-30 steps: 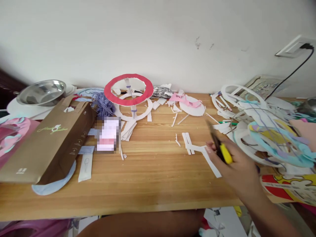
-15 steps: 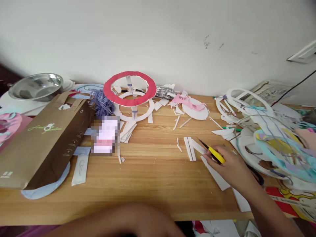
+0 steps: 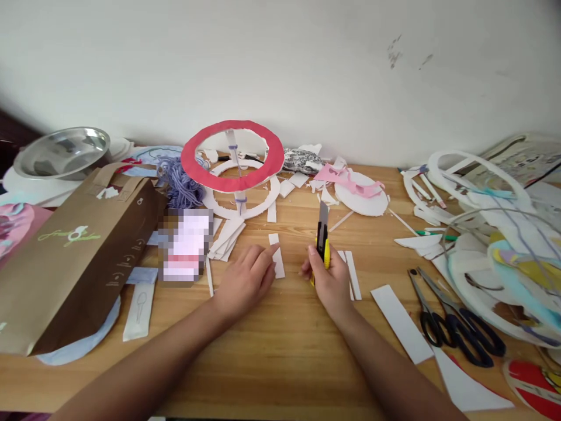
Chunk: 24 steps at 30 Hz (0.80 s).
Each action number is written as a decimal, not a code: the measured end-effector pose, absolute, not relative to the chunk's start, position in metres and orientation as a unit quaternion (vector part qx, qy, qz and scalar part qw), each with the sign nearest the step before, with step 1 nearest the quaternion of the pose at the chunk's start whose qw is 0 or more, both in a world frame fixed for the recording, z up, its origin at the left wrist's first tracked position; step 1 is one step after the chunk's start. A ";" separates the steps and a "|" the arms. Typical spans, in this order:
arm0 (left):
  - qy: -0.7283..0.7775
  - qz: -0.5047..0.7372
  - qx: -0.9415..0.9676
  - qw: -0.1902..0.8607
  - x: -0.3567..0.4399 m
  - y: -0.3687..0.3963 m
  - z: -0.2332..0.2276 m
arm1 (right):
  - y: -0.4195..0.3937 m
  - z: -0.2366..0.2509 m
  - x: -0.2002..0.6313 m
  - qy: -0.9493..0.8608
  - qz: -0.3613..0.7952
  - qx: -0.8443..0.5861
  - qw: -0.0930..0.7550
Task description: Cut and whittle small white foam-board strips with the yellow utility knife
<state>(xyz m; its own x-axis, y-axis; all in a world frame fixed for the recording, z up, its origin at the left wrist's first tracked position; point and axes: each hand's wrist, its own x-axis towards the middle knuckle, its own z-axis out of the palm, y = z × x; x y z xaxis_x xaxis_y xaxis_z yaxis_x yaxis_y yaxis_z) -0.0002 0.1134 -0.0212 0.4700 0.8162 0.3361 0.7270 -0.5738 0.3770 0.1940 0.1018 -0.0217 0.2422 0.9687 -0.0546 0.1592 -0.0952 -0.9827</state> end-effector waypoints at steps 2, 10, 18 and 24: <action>0.454 0.219 0.861 0.063 -0.001 0.113 -0.023 | 0.100 -0.024 0.195 -0.423 0.452 -0.589 0.520; 0.399 0.100 0.908 0.084 -0.008 0.126 -0.031 | 0.109 -0.028 0.202 -0.399 0.521 -0.553 0.514; 0.462 0.168 0.870 0.030 -0.004 0.125 -0.025 | 0.108 -0.026 0.202 -0.406 0.509 -0.553 0.520; 0.454 0.158 0.877 0.011 -0.002 0.127 -0.022 | 0.106 -0.031 0.202 -0.417 0.486 -0.559 0.527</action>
<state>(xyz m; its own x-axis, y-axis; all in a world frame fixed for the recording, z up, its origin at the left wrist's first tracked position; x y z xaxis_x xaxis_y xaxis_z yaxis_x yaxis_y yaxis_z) -0.0024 0.1266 -0.0223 0.5381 0.7994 0.2673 0.7924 -0.5879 0.1629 0.2016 0.1065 -0.0306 0.1809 0.9780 -0.1042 -0.0459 -0.0974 -0.9942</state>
